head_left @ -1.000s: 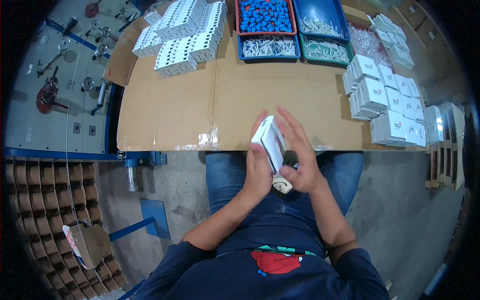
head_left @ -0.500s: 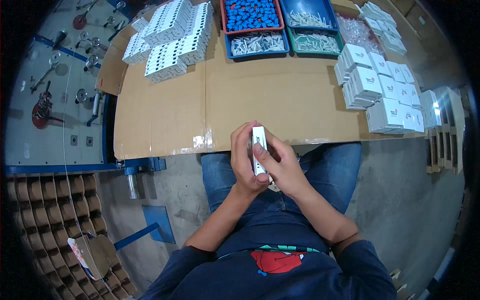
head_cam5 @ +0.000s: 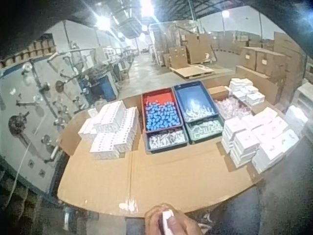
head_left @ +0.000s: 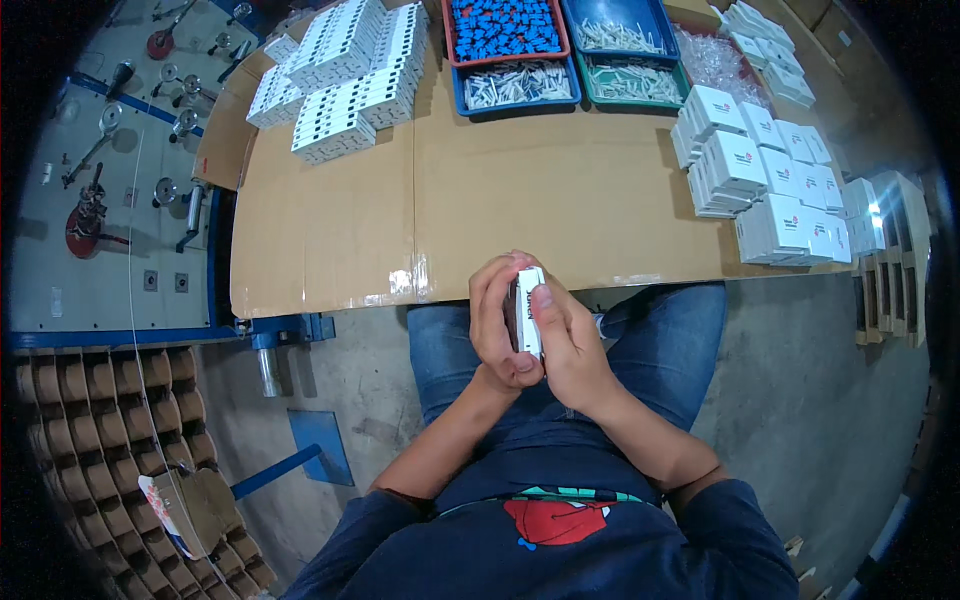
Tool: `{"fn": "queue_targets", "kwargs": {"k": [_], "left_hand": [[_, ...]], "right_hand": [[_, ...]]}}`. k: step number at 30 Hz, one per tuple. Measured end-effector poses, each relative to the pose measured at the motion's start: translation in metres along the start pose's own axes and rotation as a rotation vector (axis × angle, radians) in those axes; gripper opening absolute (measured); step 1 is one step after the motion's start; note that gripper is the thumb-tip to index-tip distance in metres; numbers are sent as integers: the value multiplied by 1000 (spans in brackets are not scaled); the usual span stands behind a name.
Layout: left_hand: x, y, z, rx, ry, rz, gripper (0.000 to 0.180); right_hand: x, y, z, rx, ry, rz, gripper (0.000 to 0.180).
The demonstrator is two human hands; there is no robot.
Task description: Assembling and packaging small hardware components into individual white boxes.
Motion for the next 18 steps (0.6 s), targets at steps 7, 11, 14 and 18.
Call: {"fn": "queue_targets", "kwargs": {"k": [7,11,14,18], "left_hand": [[-3,3,2,-20,-42,7,83],[5,6,6,-106,12,92,69],[13,-6,4,-88,55,-264,68],[5,-44,3,-685,379,-986,77]], "right_hand": [[-6,8,-3,60,-6,99,47],[-3,8,-7,7,-37,102,48],[6,5,-11,-28,-44,20,49],[13,5,-31,62,-207,317,84]]}}
Point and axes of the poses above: each hand's wrist, its own x-axis towards the middle knuckle, its own z-axis out of the palm, y = z × x, the point moved 7 cm from there along x, towards the middle knuckle, and after that the axes turned 5 degrees about -x, right-handed, at the moved point
